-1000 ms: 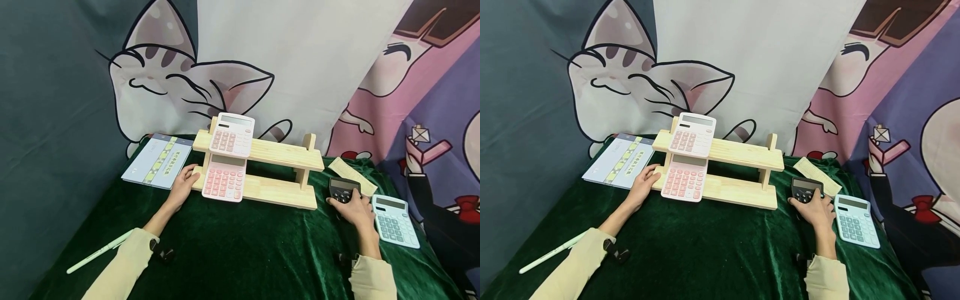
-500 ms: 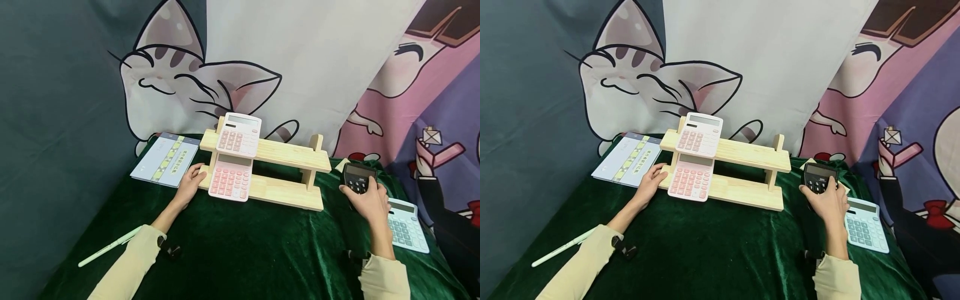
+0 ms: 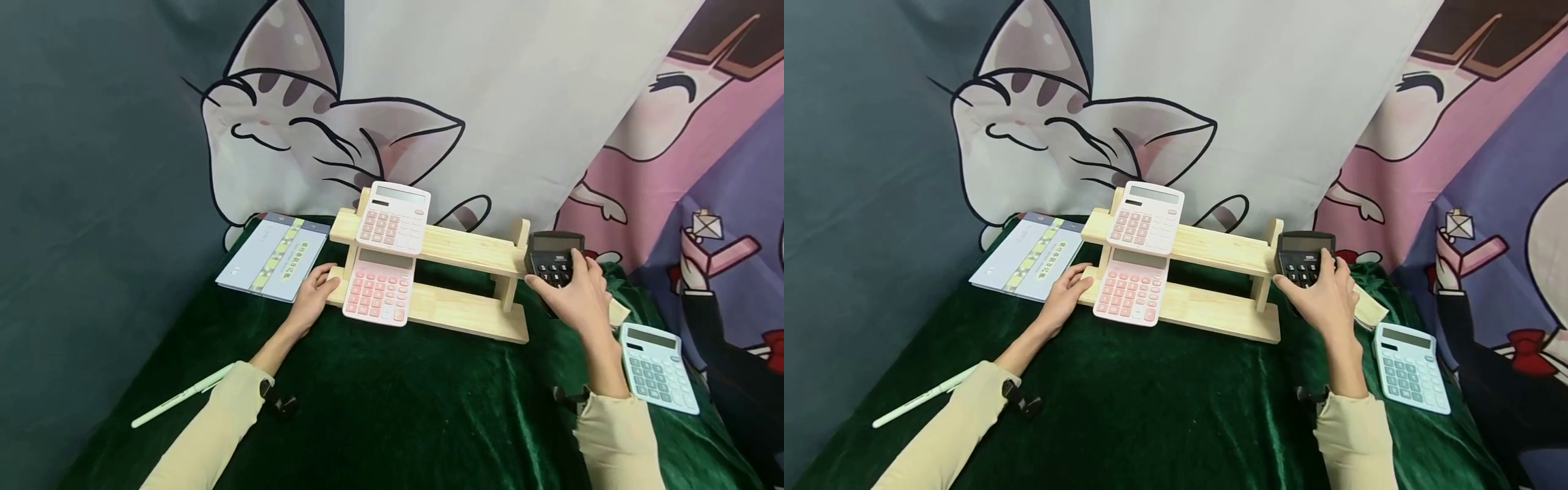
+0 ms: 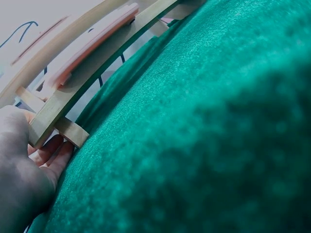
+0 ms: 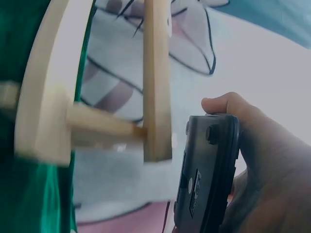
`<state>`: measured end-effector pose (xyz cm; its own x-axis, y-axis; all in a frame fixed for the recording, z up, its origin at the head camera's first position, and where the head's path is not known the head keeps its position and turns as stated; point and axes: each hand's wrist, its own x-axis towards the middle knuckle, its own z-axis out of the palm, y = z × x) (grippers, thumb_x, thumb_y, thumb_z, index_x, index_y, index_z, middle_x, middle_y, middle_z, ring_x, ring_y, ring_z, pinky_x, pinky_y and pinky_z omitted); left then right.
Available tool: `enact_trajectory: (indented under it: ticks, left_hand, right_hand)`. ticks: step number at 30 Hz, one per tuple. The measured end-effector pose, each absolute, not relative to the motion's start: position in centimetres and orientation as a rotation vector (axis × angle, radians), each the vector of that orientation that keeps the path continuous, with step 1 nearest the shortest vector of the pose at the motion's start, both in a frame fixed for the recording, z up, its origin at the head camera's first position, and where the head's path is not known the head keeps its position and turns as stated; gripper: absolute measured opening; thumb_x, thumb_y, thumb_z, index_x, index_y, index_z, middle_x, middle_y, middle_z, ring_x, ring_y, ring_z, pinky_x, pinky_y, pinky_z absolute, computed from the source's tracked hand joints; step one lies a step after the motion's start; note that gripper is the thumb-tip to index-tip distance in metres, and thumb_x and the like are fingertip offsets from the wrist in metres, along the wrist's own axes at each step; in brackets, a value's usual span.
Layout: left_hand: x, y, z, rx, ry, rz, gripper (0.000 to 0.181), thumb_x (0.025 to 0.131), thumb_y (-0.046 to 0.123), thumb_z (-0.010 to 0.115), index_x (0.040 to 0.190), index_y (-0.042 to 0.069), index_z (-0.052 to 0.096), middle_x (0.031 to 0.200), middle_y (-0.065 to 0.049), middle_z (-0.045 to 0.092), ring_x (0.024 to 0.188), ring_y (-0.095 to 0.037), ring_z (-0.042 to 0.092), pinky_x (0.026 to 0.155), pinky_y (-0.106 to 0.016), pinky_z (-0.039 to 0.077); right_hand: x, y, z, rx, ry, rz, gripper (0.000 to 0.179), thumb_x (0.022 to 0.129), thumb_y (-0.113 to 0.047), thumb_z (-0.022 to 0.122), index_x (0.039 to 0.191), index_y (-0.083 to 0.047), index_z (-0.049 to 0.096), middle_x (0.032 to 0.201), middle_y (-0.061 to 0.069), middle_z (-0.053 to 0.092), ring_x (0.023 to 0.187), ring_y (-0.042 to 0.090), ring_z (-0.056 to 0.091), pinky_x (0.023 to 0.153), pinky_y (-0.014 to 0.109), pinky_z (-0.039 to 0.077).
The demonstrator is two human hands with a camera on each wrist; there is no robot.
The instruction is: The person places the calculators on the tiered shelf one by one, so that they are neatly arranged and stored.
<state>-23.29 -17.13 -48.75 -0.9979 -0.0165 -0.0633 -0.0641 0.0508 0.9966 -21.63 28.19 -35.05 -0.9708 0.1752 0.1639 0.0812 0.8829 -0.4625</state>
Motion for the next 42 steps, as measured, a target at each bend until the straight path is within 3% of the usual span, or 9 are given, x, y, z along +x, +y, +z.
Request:
enact_trajectory:
  ticks: [8,16,27,30,36,39,42]
  left_hand:
    - [-23.4,-16.4,-48.8,-0.078,2.244,2.116,0.052,0.105,0.024,0.05,0.152,0.009,0.036,0.145,-0.019,0.051,0.124,-0.027,0.053,0.096,-0.027,0.042]
    - [-22.6,-15.5,-46.3,-0.057,2.25,2.079,0.051,0.105,0.017,0.047,0.152,0.001,0.035,0.144,-0.023,0.051,0.125,-0.03,0.053,0.095,-0.027,0.043]
    - [-24.2,-15.3,-49.4,-0.067,2.231,2.126,0.052,0.104,0.024,0.051,0.152,0.009,0.037,0.144,-0.019,0.052,0.124,-0.028,0.053,0.095,-0.026,0.042]
    - [-24.1,-15.1,-49.5,-0.066,2.24,2.132,0.051,0.104,0.025,0.052,0.151,0.01,0.039,0.142,-0.019,0.054,0.123,-0.027,0.054,0.098,-0.03,0.041]
    - [-23.8,-15.5,-49.4,-0.063,2.25,2.135,0.051,0.104,0.024,0.052,0.15,0.009,0.039,0.142,-0.019,0.053,0.123,-0.026,0.054,0.096,-0.026,0.042]
    - [-23.9,-16.4,-49.4,-0.083,2.272,2.133,0.05,0.104,0.024,0.052,0.151,0.009,0.039,0.143,-0.019,0.053,0.123,-0.026,0.053,0.095,-0.023,0.04]
    - [-23.9,-17.1,-49.4,-0.103,2.293,2.102,0.052,0.104,0.024,0.05,0.152,0.011,0.037,0.146,-0.019,0.051,0.126,-0.026,0.05,0.096,-0.023,0.038]
  right_hand:
    - [-22.7,24.4,-35.2,-0.012,-2.871,0.663,0.104,0.082,-0.062,0.067,0.159,-0.008,0.021,0.153,0.034,0.027,0.132,0.056,0.032,0.1,0.07,0.025]
    - [-24.0,21.3,-35.8,-0.125,-2.855,0.655,0.104,0.08,-0.063,0.066,0.158,-0.01,0.024,0.156,0.032,0.022,0.136,0.053,0.025,0.101,0.069,0.02]
    - [-24.0,20.2,-36.2,-0.212,-2.83,0.684,0.109,0.08,-0.078,0.057,0.158,-0.01,0.023,0.162,0.028,0.011,0.146,0.048,0.013,0.114,0.065,0.011]
    - [-23.6,21.1,-36.4,-0.11,-2.684,0.746,0.094,0.084,-0.07,0.061,0.152,-0.009,0.039,0.16,0.024,0.024,0.145,0.045,0.02,0.115,0.062,0.012]
    - [-23.1,23.2,-36.2,0.36,-2.431,0.916,0.038,0.093,-0.024,0.068,0.124,-0.002,0.065,0.138,0.02,0.055,0.133,0.04,0.042,0.109,0.062,0.025]
    - [-23.0,23.7,-35.5,0.483,-2.462,0.974,0.032,0.092,-0.015,0.067,0.12,-0.001,0.067,0.136,0.02,0.057,0.132,0.04,0.042,0.107,0.062,0.027]
    - [-22.7,23.9,-34.9,0.501,-2.591,0.95,0.039,0.088,-0.015,0.067,0.124,-0.002,0.064,0.141,0.021,0.051,0.136,0.042,0.036,0.107,0.064,0.027]
